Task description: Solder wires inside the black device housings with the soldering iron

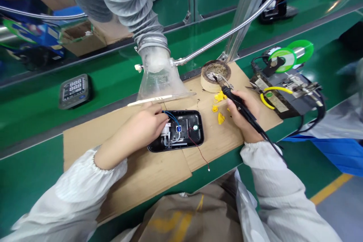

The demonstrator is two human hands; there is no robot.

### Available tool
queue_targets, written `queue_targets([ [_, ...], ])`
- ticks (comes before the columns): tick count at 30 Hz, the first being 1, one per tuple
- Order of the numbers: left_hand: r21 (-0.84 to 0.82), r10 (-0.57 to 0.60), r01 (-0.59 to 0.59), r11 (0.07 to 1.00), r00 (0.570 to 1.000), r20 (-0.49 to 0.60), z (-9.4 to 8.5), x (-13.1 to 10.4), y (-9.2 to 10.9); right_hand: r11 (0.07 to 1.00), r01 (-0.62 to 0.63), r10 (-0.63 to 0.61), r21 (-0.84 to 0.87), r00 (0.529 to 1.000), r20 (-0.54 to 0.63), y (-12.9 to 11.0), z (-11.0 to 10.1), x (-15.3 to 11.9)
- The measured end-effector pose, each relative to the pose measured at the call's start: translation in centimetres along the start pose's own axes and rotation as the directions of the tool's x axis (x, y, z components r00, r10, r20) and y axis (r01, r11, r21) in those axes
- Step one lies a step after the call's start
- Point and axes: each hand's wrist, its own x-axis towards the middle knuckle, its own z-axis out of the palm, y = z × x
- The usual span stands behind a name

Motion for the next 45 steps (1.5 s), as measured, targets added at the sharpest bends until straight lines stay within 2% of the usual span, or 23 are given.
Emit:
queue_targets([
  [11,0.029,-0.003,0.003,1.0,1.0,0.014,0.0,0.0,0.0,1.0,0.019,-0.019,0.001,1.0,-0.024,0.4,0.1,0.1],
  [20,0.011,0.009,-0.009,1.0,1.0,-0.023,0.4,0.1,-0.3,0.999,0.019,-0.018,0.026,1.0,-0.012,0.5,0.1,0.0],
  [27,-0.141,0.054,-0.065,0.988,0.995,-0.082,-0.1,-0.4,-0.8,0.999,0.036,-0.036,0.003,0.999,-0.019,0.9,0.3,0.1],
  [33,-0.197,0.124,-0.134,0.971,0.99,-0.062,-0.4,-0.9,-1.7,0.999,0.05,-0.05,0.015,0.999,-0.01,1.3,0.3,0.2],
  [36,-0.154,0.124,-0.147,0.977,0.981,-0.147,-0.2,-1.7,-1.1,0.999,0.044,-0.044,0.023,0.999,0.007,1.2,0.3,0.2],
  [38,-0.141,0.121,-0.164,0.976,0.954,-0.274,-0.3,-2.4,-0.3,0.999,0.035,-0.036,0.031,0.999,0.005,0.9,0.2,0.3],
  [40,-0.206,0.115,-0.206,0.957,0.918,-0.379,-0.5,-2.9,0.7,0.998,0.038,-0.039,0.051,0.999,0.003,0.4,0.1,0.3],
  [43,-0.294,0.112,-0.251,0.922,0.902,-0.417,-0.8,-2.5,1.7,0.995,0.021,-0.021,0.096,1.0,0.002,-0.4,-0.5,0.4],
  [45,-0.253,0.104,-0.221,0.942,0.908,-0.406,-0.8,-1.5,1.9,0.989,-0.02,0.026,0.143,0.999,-0.039,-0.5,-1.3,0.3],
])
